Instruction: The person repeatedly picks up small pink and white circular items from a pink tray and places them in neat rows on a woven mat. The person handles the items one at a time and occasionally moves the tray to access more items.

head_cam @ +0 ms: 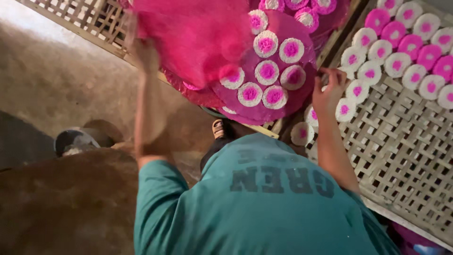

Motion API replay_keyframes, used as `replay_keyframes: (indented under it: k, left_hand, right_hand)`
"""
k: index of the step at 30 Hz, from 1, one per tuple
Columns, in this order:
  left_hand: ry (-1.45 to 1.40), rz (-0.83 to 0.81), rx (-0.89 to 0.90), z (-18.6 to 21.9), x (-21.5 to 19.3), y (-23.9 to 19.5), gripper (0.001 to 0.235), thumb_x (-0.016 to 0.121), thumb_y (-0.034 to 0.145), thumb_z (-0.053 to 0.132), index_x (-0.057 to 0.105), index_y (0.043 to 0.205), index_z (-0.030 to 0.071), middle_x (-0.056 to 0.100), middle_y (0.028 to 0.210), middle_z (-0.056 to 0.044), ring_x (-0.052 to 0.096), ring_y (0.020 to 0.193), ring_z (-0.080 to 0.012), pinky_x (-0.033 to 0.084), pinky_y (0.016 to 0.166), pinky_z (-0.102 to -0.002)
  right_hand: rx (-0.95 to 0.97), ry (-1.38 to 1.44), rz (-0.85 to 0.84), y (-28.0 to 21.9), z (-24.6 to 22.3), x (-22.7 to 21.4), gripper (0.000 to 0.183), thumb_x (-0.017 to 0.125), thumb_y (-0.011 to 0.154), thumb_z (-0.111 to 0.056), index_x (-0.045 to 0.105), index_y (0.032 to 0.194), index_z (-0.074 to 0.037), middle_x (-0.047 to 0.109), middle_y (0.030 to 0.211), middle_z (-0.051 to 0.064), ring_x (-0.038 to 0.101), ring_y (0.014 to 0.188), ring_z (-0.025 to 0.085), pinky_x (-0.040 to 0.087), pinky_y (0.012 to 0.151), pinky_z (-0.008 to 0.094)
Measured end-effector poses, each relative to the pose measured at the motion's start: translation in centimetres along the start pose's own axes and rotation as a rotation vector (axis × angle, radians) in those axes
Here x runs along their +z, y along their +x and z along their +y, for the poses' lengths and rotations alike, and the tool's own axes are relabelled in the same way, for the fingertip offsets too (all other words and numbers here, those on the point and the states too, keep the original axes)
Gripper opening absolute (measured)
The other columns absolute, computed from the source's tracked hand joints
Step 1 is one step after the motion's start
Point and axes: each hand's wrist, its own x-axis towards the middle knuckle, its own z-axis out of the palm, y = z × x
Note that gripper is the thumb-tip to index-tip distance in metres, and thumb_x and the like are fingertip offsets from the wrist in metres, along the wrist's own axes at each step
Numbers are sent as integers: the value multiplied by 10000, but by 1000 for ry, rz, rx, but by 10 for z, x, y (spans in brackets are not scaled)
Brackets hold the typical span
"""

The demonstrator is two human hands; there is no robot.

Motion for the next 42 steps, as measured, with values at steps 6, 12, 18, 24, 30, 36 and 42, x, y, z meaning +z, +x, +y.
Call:
replay_keyframes:
  k: [6,12,18,24,30,36,42]
  left_hand:
    - [326,198,-163,-120,-79,26,817,877,889,-14,451,1582,69,414,1647,-187,381,1543,-347,291,1313,-421]
    - [713,149,-431,-126,-60,5,880,770,895,359,293,1588,100,320,1576,-242,400,1456,-439,379,1210,-479]
    - [659,-235,-156,31,67,-58,621,666,963,352,401,1489,153,335,1558,-213,406,1377,-410,299,1148,-602]
    - [154,-829,138,199,151,-101,459,795,952,222,589,1359,179,528,1456,-45,463,1383,-311,311,1168,-578]
    - [238,-984,298,224,253,-111,667,767,875,234,473,1449,67,475,1462,-129,468,1324,-301,298,1126,-605]
    - [425,-1039,407,210,307,-109,553,780,882,200,525,1360,91,526,1374,-174,471,1314,-374,367,1069,-578]
    - [477,-1143,198,229,321,-97,422,797,860,206,588,1215,115,645,1192,-93,604,1153,-288,448,1014,-490]
  right_hand:
    - [83,90,-102,1,-24,-1,240,756,972,-54,679,1198,-37,611,1206,168,555,1178,376,458,1014,502]
    - [263,119,-366,27,-65,25,301,820,899,-281,674,1117,-134,598,1177,93,635,1017,281,571,880,402]
    - [47,-250,-346,40,-91,33,491,906,766,-356,580,1023,-95,580,1075,141,590,1037,351,537,822,493]
    - [187,-325,-254,38,-85,59,454,819,748,-170,544,1092,-57,590,1109,164,595,1042,381,550,774,487]
    - [576,386,-41,0,-5,16,252,772,961,-245,613,1030,-62,658,875,78,633,791,202,501,705,320]
    - [1011,1121,271,-101,59,-89,245,724,902,-52,642,1125,-116,696,1020,10,685,877,125,545,668,283]
    - [977,992,164,-159,47,-88,299,743,936,-30,619,1205,-69,699,1052,59,676,931,172,536,747,286]
